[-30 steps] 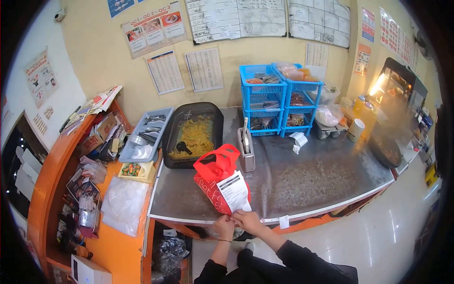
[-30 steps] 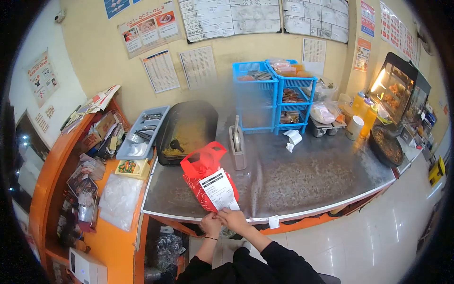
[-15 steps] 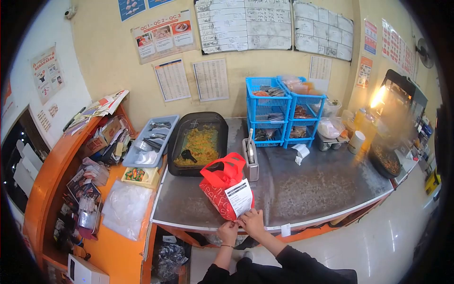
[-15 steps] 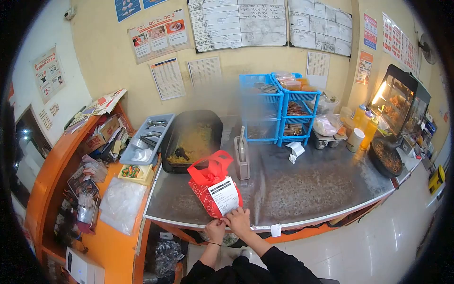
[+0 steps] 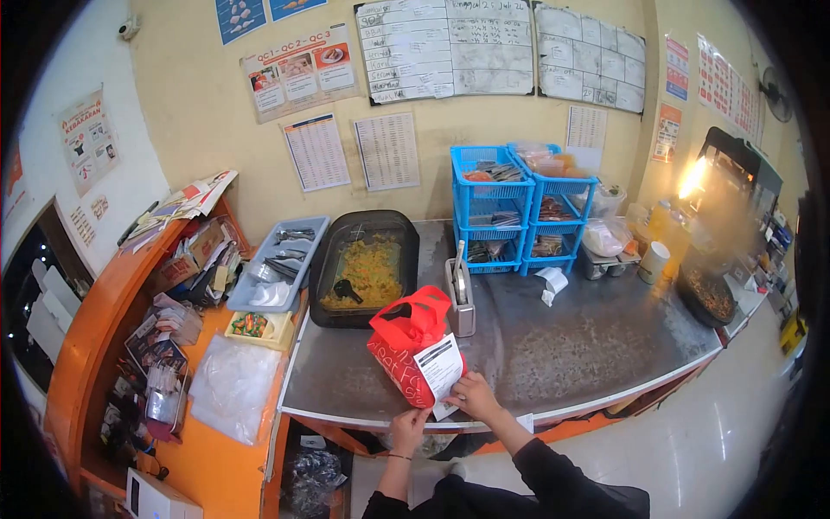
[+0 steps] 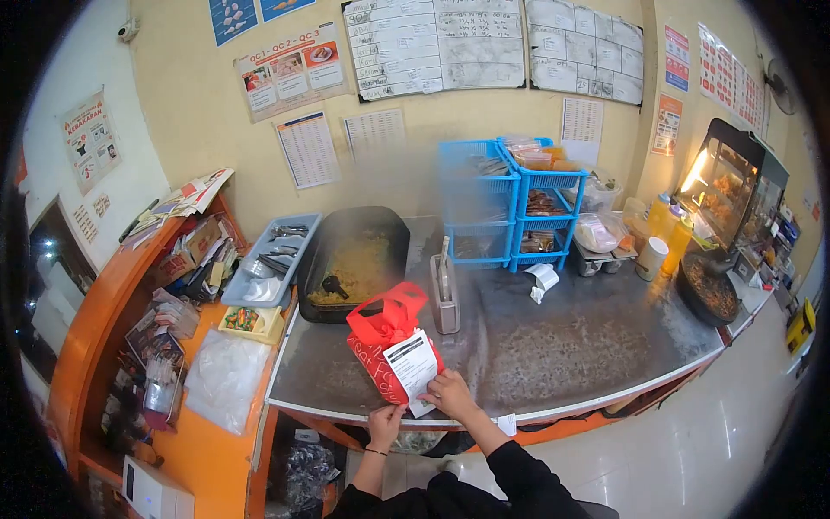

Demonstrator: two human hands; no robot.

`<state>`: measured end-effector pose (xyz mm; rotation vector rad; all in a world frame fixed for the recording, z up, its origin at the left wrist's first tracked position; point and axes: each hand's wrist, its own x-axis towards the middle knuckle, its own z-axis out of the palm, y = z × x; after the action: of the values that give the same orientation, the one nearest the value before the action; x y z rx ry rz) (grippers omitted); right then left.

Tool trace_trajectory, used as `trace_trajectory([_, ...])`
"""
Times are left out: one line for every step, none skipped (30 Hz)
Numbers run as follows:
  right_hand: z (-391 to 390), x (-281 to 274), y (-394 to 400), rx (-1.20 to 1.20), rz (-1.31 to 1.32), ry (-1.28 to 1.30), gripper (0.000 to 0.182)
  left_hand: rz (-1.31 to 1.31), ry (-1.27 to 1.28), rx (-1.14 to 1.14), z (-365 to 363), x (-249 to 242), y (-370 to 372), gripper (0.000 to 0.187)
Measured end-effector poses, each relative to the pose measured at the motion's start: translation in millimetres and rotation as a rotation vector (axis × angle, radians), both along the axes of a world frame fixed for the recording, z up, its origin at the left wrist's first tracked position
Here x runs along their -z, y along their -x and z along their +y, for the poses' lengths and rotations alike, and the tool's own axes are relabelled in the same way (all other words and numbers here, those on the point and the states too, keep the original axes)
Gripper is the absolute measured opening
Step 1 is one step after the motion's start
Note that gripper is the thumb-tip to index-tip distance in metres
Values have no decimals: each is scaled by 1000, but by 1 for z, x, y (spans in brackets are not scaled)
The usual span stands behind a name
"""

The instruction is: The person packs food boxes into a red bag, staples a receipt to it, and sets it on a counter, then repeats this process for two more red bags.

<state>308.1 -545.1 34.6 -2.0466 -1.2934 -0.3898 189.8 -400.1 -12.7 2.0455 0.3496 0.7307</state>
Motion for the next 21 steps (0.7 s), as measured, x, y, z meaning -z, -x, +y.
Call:
trace_trajectory([0,0,0,0,15,3,27,32,67,20,2,1,0,26])
trace_trajectory([0,0,0,4,22,6,27,65,135,40,3,3,0,25])
trace_trajectory([0,-1,0,10,29,10,27,97,204,62,5,5,-1,23])
trace_trajectory([0,-1,-1,17,35,13,28,137,497,136,7,10,-2,21])
trace_trajectory([-1,0,-2,24,42,12,29,175,789,210,11,17,-5,19])
trace_trajectory([-1,2,-2,32,48,8,29,212,1080,285,13,16,-6,18])
trace_trajectory([-1,2,-1,39,53,5,30,209,1114,260,13,17,-6,18])
trace_trajectory([-1,2,-1,43,61,1,30,205,1149,237,11,17,-8,18])
trace_trajectory([-1,1,0,48,69,-2,30,200,1184,213,10,16,-8,18])
trace_trajectory([-2,0,2,51,78,-3,29,201,1151,185,9,15,-7,19])
trace_trajectory([-6,2,2,45,107,21,28,201,1118,156,9,14,-4,20])
trace_trajectory([-12,3,2,37,137,45,27,202,1085,125,10,13,0,21])
trace_trajectory([-18,3,1,28,167,67,26,201,1077,76,12,13,7,21])
trace_trajectory([-27,1,-1,79,370,57,26,202,1069,25,15,12,20,20])
trace_trajectory([-37,-16,-2,129,572,47,25,200,1062,-24,19,13,34,20])
trace_trajectory([-43,-30,-8,181,773,39,25,173,1071,-17,25,17,54,20])
trace_trajectory([-45,-38,-21,174,748,-120,28,147,1081,-9,30,23,78,21])
trace_trajectory([-45,-48,-36,169,723,-275,31,200,1056,-110,32,24,103,22])
trace_trajectory([-39,-67,-48,115,739,-322,36,254,1032,-212,35,30,130,25])
trace_trajectory([-30,-87,-61,60,753,-368,42,236,1130,-175,46,52,162,22])
trace_trajectory([-17,-104,-71,76,741,-271,48,261,1143,-304,51,79,191,19])
